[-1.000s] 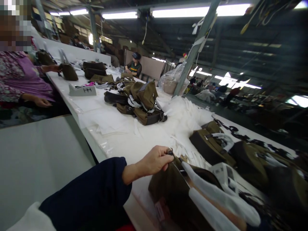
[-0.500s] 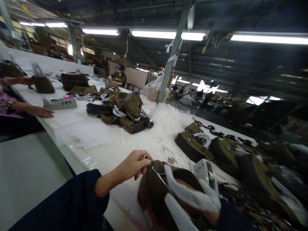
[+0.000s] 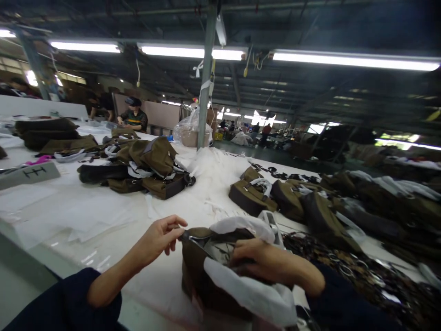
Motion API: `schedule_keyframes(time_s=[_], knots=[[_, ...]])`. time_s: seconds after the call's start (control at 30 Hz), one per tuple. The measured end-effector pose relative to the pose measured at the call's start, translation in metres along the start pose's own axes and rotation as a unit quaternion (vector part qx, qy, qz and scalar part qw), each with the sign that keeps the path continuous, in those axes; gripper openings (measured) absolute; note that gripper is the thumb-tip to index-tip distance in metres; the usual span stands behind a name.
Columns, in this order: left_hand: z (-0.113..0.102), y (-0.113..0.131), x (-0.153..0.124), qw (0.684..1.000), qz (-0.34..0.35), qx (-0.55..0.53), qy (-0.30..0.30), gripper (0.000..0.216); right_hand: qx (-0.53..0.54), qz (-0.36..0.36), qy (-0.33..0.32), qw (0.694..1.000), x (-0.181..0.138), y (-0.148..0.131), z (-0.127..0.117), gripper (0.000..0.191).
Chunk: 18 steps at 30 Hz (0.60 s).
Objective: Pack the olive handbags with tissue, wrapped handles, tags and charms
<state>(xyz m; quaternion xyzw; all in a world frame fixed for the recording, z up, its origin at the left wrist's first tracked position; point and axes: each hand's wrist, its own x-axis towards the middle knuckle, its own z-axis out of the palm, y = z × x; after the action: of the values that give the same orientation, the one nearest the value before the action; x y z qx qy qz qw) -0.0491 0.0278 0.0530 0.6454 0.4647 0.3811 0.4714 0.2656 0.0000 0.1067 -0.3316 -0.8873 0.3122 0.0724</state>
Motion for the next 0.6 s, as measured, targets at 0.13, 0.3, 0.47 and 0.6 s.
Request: schedule_keyframes(time_s=[0.13,0.3,0.47,0.6], knots=[[-0.001,0.017,-0.002,0.981,0.108,0.129,0.092,0.038,0.041,0.053,0.144,0.987,-0.045,-0.022,-0.021,0.021],[0.027,0.054,0.018,0.969,0.184,0.167,0.011,0.055,0.074,0.187,0.385,0.901,-0.102,-0.009,0.015,0.030],[0.058,0.065,0.044,0.975,0.170,0.136,-0.050,0.057,0.050,0.283,0.469,0.835,-0.122,0.027,0.058,0.039],[0.060,0.057,0.042,0.969,0.214,0.085,0.090,0.043,0.090,0.286,0.463,0.834,-0.121,0.044,0.064,0.034]])
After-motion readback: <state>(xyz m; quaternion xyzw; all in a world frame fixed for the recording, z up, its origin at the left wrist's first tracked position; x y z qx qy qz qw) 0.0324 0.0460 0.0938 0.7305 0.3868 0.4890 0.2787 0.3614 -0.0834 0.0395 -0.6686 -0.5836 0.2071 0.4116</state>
